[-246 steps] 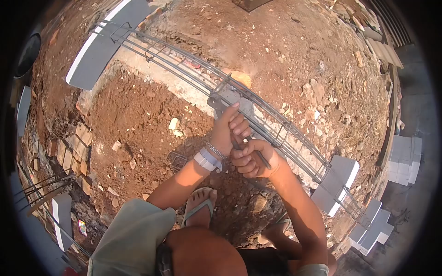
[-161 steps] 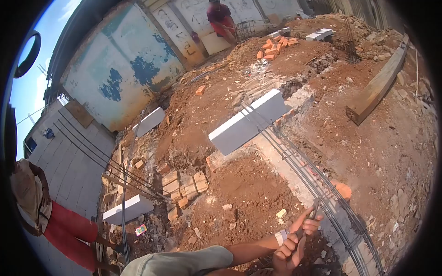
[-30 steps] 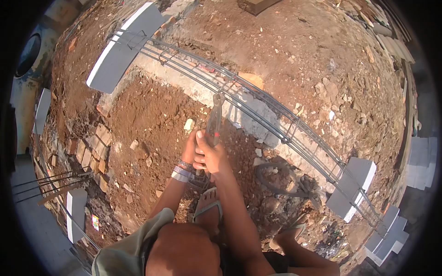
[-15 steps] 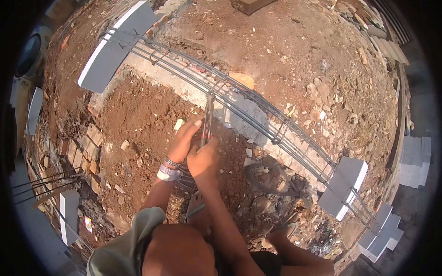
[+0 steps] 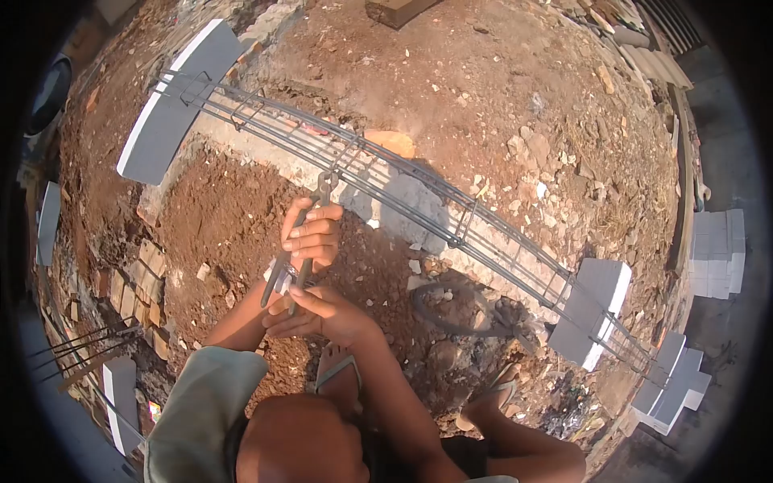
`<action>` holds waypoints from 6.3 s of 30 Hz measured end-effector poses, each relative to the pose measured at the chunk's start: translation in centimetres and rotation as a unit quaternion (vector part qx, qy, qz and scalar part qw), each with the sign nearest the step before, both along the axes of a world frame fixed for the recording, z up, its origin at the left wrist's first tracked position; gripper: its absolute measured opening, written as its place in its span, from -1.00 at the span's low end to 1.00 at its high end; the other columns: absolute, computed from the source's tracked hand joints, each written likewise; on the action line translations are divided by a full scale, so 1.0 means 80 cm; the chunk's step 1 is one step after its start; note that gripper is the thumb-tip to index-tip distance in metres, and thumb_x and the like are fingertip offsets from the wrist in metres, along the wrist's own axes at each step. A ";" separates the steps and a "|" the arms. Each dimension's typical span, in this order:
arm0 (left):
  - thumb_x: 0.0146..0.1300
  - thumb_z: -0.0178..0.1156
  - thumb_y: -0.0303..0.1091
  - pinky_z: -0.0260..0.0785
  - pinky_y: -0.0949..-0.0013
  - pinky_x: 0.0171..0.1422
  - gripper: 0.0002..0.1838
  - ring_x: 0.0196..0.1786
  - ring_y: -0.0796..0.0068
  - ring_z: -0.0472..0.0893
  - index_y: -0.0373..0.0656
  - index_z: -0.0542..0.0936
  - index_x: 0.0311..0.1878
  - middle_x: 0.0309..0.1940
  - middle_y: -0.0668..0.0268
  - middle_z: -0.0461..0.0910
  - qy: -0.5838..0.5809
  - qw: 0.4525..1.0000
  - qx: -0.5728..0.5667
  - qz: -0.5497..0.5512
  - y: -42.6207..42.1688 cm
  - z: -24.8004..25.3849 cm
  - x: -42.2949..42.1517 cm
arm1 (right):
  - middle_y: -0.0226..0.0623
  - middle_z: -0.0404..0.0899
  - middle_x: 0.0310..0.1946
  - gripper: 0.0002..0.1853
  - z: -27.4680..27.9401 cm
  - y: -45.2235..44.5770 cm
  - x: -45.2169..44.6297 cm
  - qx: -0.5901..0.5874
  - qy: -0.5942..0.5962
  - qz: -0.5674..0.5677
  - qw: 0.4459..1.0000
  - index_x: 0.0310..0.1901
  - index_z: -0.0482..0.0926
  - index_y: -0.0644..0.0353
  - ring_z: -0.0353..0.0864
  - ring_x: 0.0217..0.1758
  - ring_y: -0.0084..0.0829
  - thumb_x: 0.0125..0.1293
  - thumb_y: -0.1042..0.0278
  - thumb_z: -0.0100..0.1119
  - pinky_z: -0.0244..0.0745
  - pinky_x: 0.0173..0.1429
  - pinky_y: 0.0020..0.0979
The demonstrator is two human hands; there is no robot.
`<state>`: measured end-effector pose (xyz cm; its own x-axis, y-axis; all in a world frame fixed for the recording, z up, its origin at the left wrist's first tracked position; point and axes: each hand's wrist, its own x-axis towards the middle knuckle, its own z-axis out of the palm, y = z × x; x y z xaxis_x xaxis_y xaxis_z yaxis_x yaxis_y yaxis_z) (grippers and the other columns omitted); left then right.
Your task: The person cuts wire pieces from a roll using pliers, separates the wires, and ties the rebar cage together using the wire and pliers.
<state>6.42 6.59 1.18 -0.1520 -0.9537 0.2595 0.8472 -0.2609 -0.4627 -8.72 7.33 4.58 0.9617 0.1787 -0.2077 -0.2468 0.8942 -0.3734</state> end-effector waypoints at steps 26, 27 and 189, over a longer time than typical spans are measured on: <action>0.50 -0.39 0.18 0.30 0.34 0.04 -0.37 -0.13 0.39 0.45 -0.18 0.45 -0.32 -0.54 0.29 0.49 -0.608 0.780 0.100 0.110 0.038 -0.005 -0.020 | -0.13 0.57 -0.02 -0.41 -0.009 -0.002 -0.028 -0.184 0.128 -0.120 0.967 0.22 0.37 0.24 0.66 0.00 -0.24 0.38 -0.07 0.19 0.62 0.05 -0.19; 0.50 -0.38 0.19 0.32 0.34 0.01 -0.35 -0.14 0.38 0.45 -0.20 0.49 -0.28 -0.49 0.27 0.53 -0.691 0.712 0.109 0.064 0.046 0.012 -0.025 | -0.14 0.58 -0.03 -0.44 -0.011 -0.003 -0.031 -0.158 0.132 -0.103 0.973 0.23 0.36 0.23 0.66 -0.02 -0.26 0.39 0.00 0.20 0.62 0.05 -0.20; 0.43 0.10 0.04 0.46 0.31 -0.22 -0.27 -0.27 0.44 0.55 -0.22 0.14 0.45 0.04 0.12 0.46 -0.888 0.244 0.389 0.037 0.178 -0.047 -0.012 | 0.13 0.62 -0.35 -0.67 -0.031 -0.012 -0.257 -0.594 0.311 0.365 0.646 -0.22 0.59 0.33 0.63 -0.16 0.11 0.41 0.18 -0.01 0.48 -0.05 0.04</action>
<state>5.47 20.85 -2.59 0.6582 -0.6274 -0.4160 -0.1180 -0.6318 0.7661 -29.26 6.34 2.14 0.3765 -0.1031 -0.9207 -0.8733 -0.3711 -0.3155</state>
